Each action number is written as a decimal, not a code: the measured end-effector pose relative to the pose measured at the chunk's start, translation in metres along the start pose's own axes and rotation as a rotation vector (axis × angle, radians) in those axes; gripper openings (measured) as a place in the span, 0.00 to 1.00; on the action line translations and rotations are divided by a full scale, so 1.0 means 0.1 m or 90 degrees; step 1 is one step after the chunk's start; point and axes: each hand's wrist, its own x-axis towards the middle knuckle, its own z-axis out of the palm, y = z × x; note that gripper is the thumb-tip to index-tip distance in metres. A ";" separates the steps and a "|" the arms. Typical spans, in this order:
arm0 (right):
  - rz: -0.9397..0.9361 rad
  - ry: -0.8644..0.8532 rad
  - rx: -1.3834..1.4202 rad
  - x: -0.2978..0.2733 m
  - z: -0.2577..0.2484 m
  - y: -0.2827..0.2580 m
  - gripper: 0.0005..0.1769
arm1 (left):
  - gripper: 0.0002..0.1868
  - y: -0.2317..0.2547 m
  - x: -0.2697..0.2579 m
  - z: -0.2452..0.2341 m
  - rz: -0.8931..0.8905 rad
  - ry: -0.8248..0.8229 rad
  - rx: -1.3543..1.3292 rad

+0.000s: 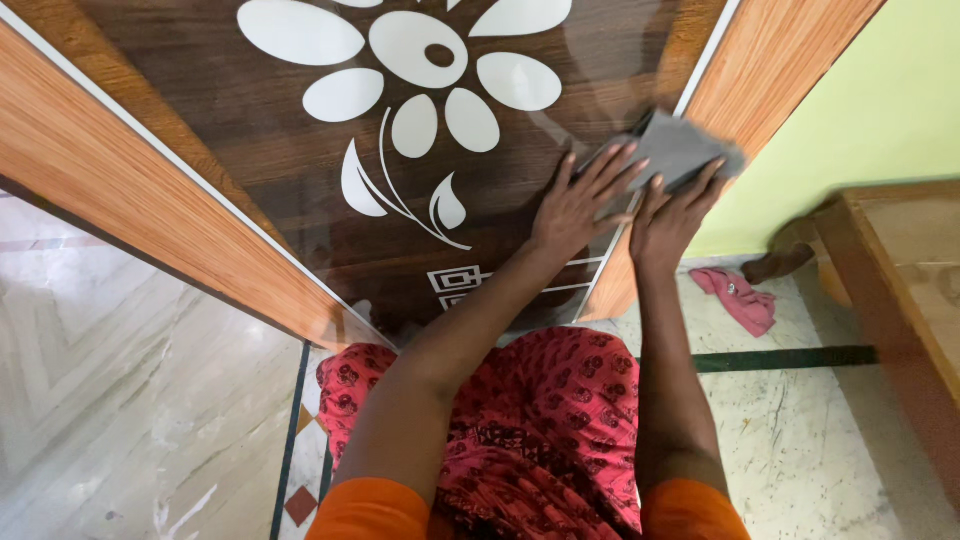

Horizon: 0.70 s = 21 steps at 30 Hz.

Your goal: The person wipes the surface and edges of a door using a cloth, moving around the decorative flower design and the handle area.

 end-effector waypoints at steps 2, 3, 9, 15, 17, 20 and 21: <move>0.059 -0.079 -0.028 -0.49 0.26 0.21 0.47 | 0.48 0.01 -0.42 0.35 0.032 -0.045 0.090; 0.089 -0.108 0.028 -0.76 0.36 0.29 0.49 | 0.49 0.01 -0.63 0.52 0.044 -0.107 0.084; -0.033 -0.213 0.011 -1.48 0.63 0.21 0.46 | 0.51 -0.18 -1.69 0.89 -0.105 -0.160 -0.031; -0.200 -0.089 -0.084 -0.54 0.34 -0.73 0.43 | 0.52 -0.75 -1.20 0.18 -0.171 0.173 0.041; -0.218 -0.050 -0.054 -0.14 0.23 -1.05 0.41 | 0.55 -0.95 -0.85 -0.28 -0.218 0.233 0.086; -0.282 0.006 -0.063 0.26 0.15 -1.41 0.37 | 0.56 -1.17 -0.53 -0.98 -0.261 0.330 0.113; -0.300 0.009 -0.064 0.33 0.17 -1.48 0.36 | 0.58 -1.22 -0.49 -1.13 -0.298 0.164 0.055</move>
